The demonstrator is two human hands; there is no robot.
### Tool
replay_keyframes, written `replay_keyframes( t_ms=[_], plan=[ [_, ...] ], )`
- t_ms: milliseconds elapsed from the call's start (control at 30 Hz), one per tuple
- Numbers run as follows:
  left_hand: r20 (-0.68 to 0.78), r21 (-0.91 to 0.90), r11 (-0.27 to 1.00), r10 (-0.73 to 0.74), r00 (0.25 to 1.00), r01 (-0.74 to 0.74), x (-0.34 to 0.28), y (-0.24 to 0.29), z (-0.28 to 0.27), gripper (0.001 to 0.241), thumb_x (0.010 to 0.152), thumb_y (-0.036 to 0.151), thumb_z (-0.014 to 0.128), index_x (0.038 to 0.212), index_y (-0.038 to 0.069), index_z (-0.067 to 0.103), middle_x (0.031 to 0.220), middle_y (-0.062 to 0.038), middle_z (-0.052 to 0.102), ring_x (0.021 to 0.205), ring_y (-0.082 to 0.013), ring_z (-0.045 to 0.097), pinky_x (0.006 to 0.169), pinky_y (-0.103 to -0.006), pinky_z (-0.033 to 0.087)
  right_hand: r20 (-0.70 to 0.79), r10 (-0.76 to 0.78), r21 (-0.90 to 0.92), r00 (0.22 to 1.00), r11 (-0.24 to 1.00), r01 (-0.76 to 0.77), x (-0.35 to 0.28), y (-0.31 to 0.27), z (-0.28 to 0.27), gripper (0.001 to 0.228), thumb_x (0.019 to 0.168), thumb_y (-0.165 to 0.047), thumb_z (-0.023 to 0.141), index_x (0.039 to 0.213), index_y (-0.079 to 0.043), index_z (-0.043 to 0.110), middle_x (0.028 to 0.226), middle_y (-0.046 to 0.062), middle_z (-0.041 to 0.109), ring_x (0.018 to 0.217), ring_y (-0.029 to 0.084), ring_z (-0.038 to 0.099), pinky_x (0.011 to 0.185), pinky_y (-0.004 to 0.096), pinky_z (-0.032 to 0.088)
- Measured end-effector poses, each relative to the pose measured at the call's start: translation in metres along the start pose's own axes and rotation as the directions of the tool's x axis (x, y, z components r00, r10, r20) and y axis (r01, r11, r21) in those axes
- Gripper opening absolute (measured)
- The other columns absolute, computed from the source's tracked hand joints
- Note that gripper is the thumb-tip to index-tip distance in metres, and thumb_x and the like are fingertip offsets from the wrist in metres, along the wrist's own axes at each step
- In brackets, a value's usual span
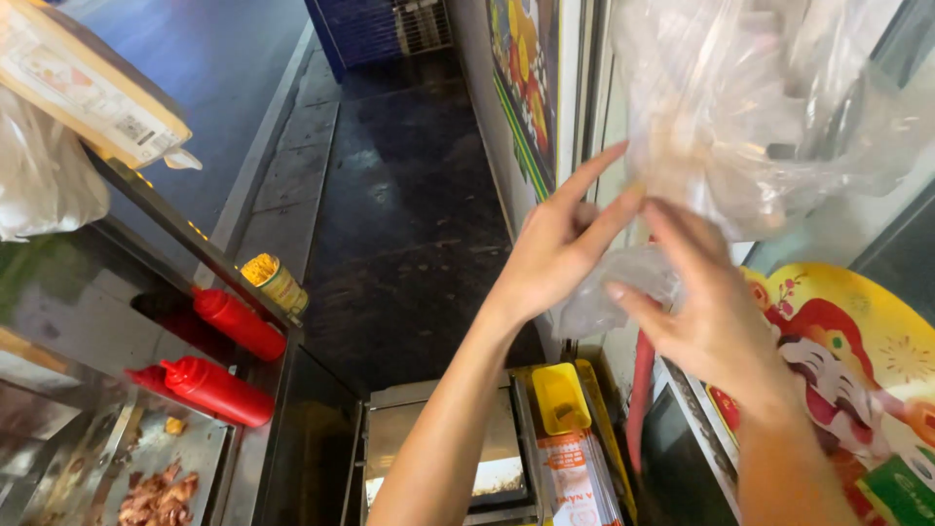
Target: Preparing a cold iced drink and toasting a baguette sandwich in a food stall.
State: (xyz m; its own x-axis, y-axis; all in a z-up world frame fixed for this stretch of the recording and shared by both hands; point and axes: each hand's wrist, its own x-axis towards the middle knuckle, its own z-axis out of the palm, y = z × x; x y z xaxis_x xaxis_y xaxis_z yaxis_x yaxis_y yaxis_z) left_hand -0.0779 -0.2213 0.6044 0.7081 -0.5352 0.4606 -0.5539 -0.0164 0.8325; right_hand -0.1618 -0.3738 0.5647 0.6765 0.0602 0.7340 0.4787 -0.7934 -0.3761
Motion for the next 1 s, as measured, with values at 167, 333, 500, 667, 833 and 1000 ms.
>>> replay_keyframes(
  t_ms=[167, 333, 500, 667, 833, 1000],
  plan=[
    [0.013, -0.061, 0.991, -0.12, 0.993, 0.121, -0.081, -0.053, -0.03, 0.102, 0.075, 0.01, 0.083, 0.162, 0.009, 0.032, 0.075, 0.001, 0.055, 0.065, -0.0072, 0.047, 0.06, -0.0202, 0.04, 0.296, 0.283, 0.178, 0.912, 0.922, -0.344, -0.023, 0.01, 0.073, 0.052, 0.076, 0.001, 0.068, 0.127, -0.01, 0.069, 0.083, 0.002, 0.081, 0.06, 0.017, 0.069, 0.058, 0.029, 0.053],
    [-0.138, 0.359, 0.892, -0.242, 0.96, 0.276, -0.159, -0.091, -0.061, 0.101, 0.074, 0.002, 0.074, 0.164, 0.022, 0.031, 0.118, -0.012, 0.062, 0.113, -0.0329, 0.055, 0.102, -0.0414, 0.048, 0.305, 0.283, 0.392, 0.909, 0.833, -0.391, -0.05, 0.002, 0.125, 0.02, 0.094, -0.011, 0.07, 0.11, -0.012, 0.081, 0.085, 0.011, 0.08, 0.072, 0.017, 0.069, 0.073, 0.033, 0.058],
    [-0.687, 0.009, 0.643, -0.553, 0.472, 0.766, -0.265, -0.167, -0.068, 0.054, 0.085, 0.02, 0.07, 0.139, 0.02, 0.065, 0.107, -0.011, 0.078, 0.104, -0.0302, 0.075, 0.091, -0.0432, 0.057, 0.533, 0.195, 0.76, 0.823, 0.317, -0.567, -0.083, -0.034, 0.177, 0.033, 0.101, -0.007, 0.054, 0.131, 0.002, 0.066, 0.077, 0.001, 0.062, 0.066, 0.006, 0.053, 0.058, 0.018, 0.046],
    [-0.795, -0.309, 0.72, -0.554, 0.247, 0.622, -0.403, -0.177, -0.083, 0.019, 0.092, 0.032, 0.074, 0.103, 0.017, 0.08, 0.077, -0.004, 0.075, 0.079, -0.0166, 0.071, 0.072, -0.0317, 0.055, 0.623, 0.223, 0.672, 0.749, 0.336, -0.659, -0.106, -0.089, 0.198, 0.034, 0.104, -0.012, 0.056, 0.136, -0.004, 0.066, 0.1, -0.001, 0.068, 0.085, 0.002, 0.06, 0.075, 0.015, 0.05],
    [-0.886, -0.362, 0.83, -0.448, 0.12, 0.424, -0.495, -0.091, -0.087, 0.023, 0.104, 0.027, 0.059, 0.1, 0.006, 0.068, 0.048, -0.004, 0.058, 0.046, -0.0171, 0.063, 0.05, -0.0274, 0.049, 0.498, 0.118, 0.441, 0.859, 0.819, -0.368, -0.171, -0.172, 0.231, 0.056, 0.099, -0.015, 0.074, 0.152, -0.013, 0.056, 0.136, 0.016, 0.058, 0.127, 0.037, 0.059, 0.104, 0.052, 0.046],
    [-0.883, -0.445, 0.853, -0.469, 0.026, 0.273, -0.57, -0.018, -0.066, 0.013, 0.101, 0.026, 0.066, 0.1, 0.013, 0.069, 0.058, 0.004, 0.056, 0.049, -0.0033, 0.046, 0.041, -0.0163, 0.034, 0.669, -0.201, 0.508, 0.715, 0.826, -0.243, -0.245, -0.307, 0.231, 0.124, 0.078, -0.029, 0.089, 0.165, -0.005, 0.004, 0.159, 0.04, 0.016, 0.149, 0.059, 0.018, 0.122, 0.068, 0.017]
  ],
)
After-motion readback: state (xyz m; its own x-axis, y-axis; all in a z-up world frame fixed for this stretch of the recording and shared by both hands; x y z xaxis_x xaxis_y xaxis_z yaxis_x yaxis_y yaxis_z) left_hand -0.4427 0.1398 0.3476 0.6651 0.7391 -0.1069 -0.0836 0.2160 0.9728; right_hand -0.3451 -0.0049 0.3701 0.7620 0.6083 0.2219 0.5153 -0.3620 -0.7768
